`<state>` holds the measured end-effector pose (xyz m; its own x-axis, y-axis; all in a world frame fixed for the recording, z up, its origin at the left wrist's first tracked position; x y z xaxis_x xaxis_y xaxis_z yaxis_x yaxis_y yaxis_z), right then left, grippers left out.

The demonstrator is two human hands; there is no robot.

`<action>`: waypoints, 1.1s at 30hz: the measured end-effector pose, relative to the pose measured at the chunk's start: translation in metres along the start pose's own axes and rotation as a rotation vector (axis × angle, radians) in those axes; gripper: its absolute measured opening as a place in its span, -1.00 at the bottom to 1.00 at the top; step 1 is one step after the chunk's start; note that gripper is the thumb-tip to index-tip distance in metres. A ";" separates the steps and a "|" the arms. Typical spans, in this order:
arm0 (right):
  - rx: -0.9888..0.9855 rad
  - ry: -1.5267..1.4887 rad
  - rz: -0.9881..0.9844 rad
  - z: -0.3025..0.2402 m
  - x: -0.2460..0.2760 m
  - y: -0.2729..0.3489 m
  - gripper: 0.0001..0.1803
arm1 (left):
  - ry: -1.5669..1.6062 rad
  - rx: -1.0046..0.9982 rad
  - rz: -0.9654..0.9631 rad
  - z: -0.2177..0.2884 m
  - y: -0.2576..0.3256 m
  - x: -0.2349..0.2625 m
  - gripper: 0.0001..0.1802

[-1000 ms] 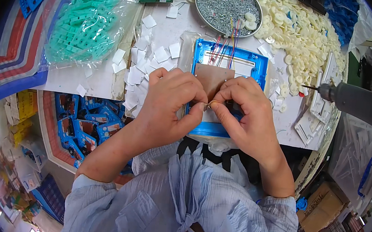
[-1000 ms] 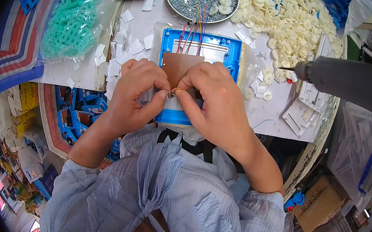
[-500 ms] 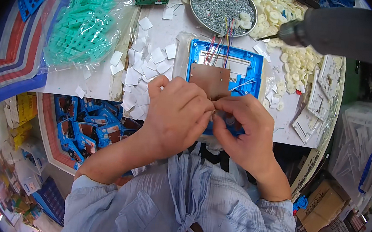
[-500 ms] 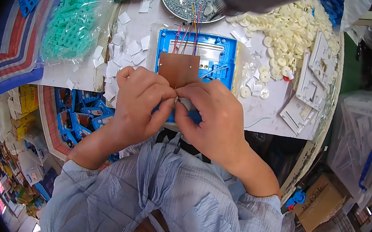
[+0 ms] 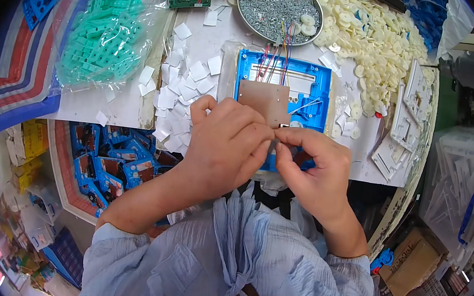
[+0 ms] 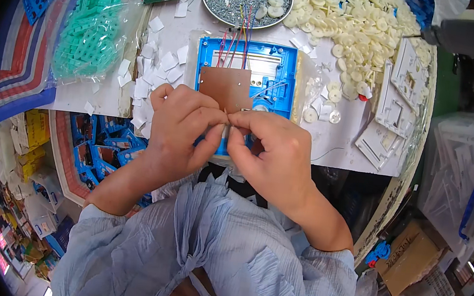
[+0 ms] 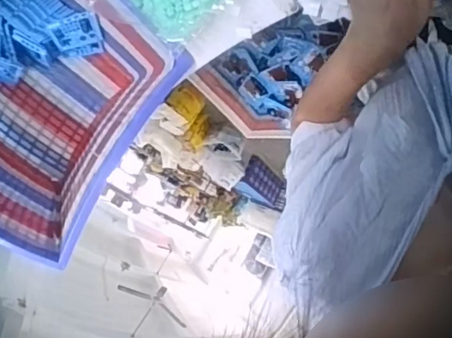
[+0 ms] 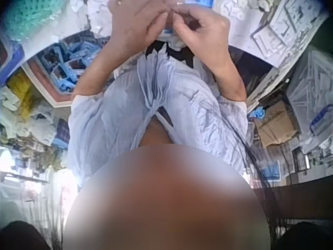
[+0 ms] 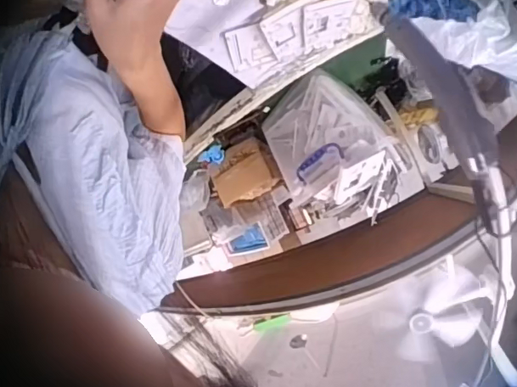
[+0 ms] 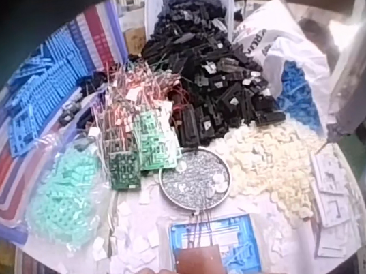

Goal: Assembling the components of a blue electronic device, including buttons, circuit boards, and internal wiring.

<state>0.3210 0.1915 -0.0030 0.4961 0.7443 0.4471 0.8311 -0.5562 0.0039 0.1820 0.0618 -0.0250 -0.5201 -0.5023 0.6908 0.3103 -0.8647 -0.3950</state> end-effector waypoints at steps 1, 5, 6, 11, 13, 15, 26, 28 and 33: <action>-0.012 -0.026 -0.008 0.002 0.001 0.000 -0.82 | -0.002 0.013 -0.015 -0.002 0.000 0.000 -0.78; -0.081 -0.121 -0.032 0.008 0.003 0.000 -0.81 | 0.079 0.048 -0.059 0.000 -0.002 0.005 -0.75; -0.087 -0.129 -0.032 0.008 0.003 0.000 -0.82 | 0.085 0.050 -0.063 0.000 -0.002 0.005 -0.74; -0.110 -0.155 -0.023 0.010 0.003 0.000 -0.85 | 0.091 0.060 -0.034 0.000 -0.002 0.001 -0.74; -0.119 -0.170 -0.025 0.012 0.002 0.001 -0.86 | 0.089 0.069 -0.037 0.002 -0.002 0.000 -0.75; -0.123 -0.191 -0.019 0.014 0.001 0.002 -0.87 | 0.077 0.072 -0.048 0.001 -0.002 0.002 -0.76; -0.072 -0.191 -0.077 0.019 0.002 0.002 -0.90 | 0.140 0.157 -0.173 -0.003 -0.006 0.013 -0.85; -0.092 -0.175 -0.096 0.015 0.006 0.000 -0.90 | 0.115 0.156 -0.191 -0.005 -0.007 0.018 -0.86; -0.089 -0.147 -0.086 0.014 0.004 0.001 -0.90 | 0.409 0.224 -0.154 -0.005 -0.006 0.015 -0.85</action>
Point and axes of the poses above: each hand's wrist, its own y-axis away from the middle knuckle, its own x-axis out of the back of the hand, z = x × y, the point moved 1 cm from there along -y, towards the middle knuckle, and after that the axes turned 1 degree about y, right-handed, at the moved point
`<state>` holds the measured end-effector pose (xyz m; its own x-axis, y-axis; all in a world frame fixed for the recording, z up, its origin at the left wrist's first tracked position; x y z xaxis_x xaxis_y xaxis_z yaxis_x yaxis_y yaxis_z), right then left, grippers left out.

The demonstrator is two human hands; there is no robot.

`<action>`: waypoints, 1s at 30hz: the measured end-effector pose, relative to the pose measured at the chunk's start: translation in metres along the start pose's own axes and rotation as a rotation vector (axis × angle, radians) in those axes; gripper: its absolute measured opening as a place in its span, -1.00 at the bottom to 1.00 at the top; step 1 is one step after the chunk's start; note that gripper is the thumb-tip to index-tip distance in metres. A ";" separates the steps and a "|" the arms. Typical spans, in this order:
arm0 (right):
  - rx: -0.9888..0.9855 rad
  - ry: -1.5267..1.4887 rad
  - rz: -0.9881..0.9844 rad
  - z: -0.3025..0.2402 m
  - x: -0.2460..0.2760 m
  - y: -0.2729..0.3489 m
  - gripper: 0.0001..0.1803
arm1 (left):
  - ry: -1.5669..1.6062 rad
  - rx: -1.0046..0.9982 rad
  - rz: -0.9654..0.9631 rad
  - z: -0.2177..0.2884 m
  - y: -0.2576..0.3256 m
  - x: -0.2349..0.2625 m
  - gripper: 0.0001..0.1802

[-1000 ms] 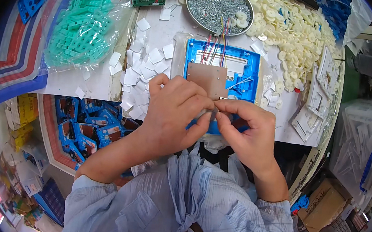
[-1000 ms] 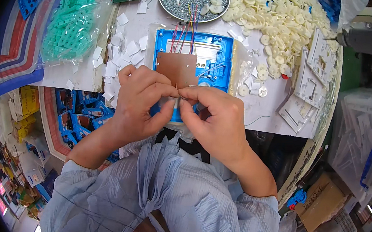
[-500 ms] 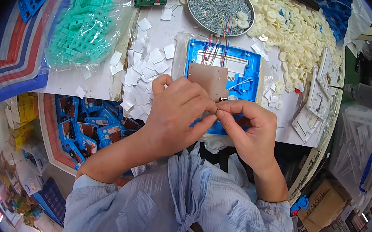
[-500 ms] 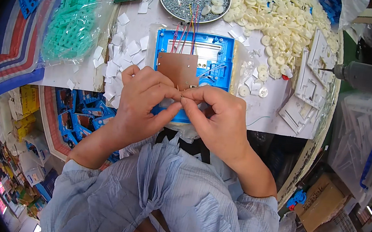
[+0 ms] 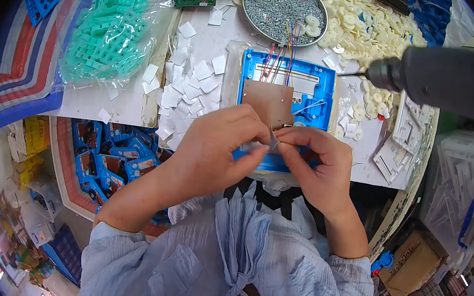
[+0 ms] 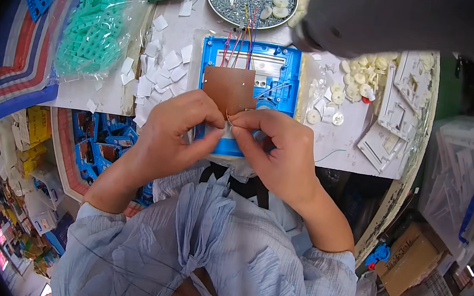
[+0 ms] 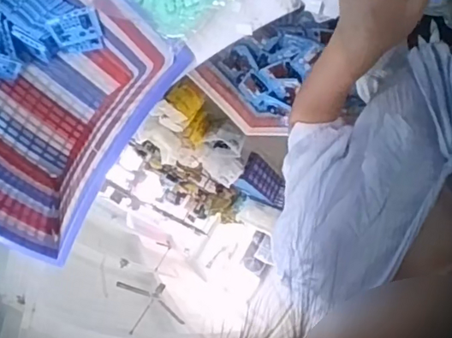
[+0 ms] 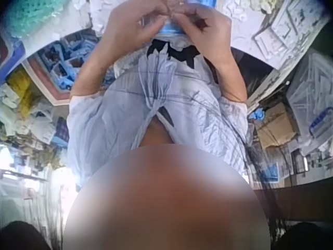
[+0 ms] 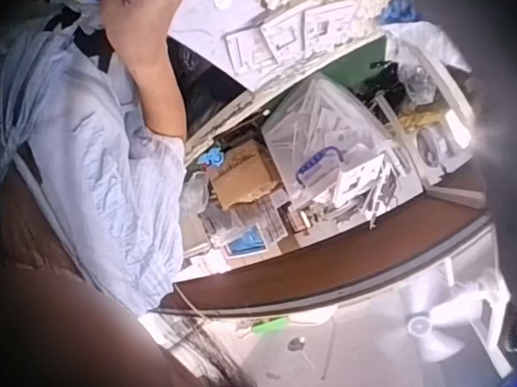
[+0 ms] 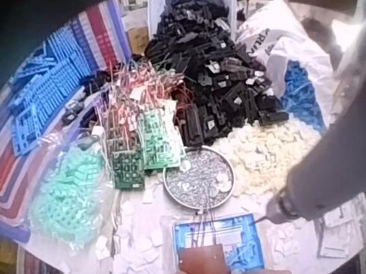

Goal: Assembling the components of a blue electronic device, including buttons, circuit boards, and internal wiring.

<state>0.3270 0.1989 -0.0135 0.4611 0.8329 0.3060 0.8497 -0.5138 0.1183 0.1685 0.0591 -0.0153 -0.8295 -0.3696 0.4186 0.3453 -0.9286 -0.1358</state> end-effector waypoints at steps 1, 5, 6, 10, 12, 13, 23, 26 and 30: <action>0.004 0.008 0.010 0.002 -0.001 0.001 -0.90 | 0.030 -0.002 -0.003 0.003 0.000 -0.002 -0.85; 0.079 0.019 -0.012 0.002 0.000 -0.003 -0.90 | -0.023 0.002 0.011 0.002 0.000 -0.007 -0.86; 0.084 0.028 -0.016 0.001 0.001 -0.003 -0.89 | -0.006 0.008 0.000 0.001 0.000 -0.006 -0.87; 0.105 0.048 -0.017 0.003 0.002 -0.003 -0.89 | 0.088 0.082 -0.050 -0.001 0.000 0.001 -0.92; 0.148 0.048 -0.062 0.001 0.005 -0.004 -0.89 | 0.097 0.203 -0.077 0.000 0.000 0.008 -0.96; 0.170 0.047 -0.085 0.000 0.006 -0.005 -0.89 | 0.101 0.265 -0.090 0.001 0.000 0.010 -0.97; 0.779 0.497 -0.063 0.004 -0.002 -0.007 -0.71 | 0.658 0.705 -0.272 -0.003 -0.015 0.020 -0.79; 0.825 0.549 -0.061 0.009 -0.002 -0.007 -0.70 | 0.505 0.593 -0.311 -0.003 -0.014 0.021 -0.80; 0.803 0.659 -0.043 0.007 0.000 -0.005 -0.69 | 0.099 0.352 -0.204 0.006 -0.004 0.011 -0.82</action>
<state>0.3244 0.2032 -0.0211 0.4003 0.4459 0.8006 0.8936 0.0034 -0.4488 0.1606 0.0586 -0.0053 -0.9287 -0.1967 0.3144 0.2844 -0.9218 0.2634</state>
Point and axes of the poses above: each hand's wrist, its own y-axis away from the middle knuckle, its own x-axis out of the back of the hand, z = x × y, the point moved 1 cm from there along -y, towards the middle knuckle, and after that the axes turned 1 degree about y, right-handed, at the moved point
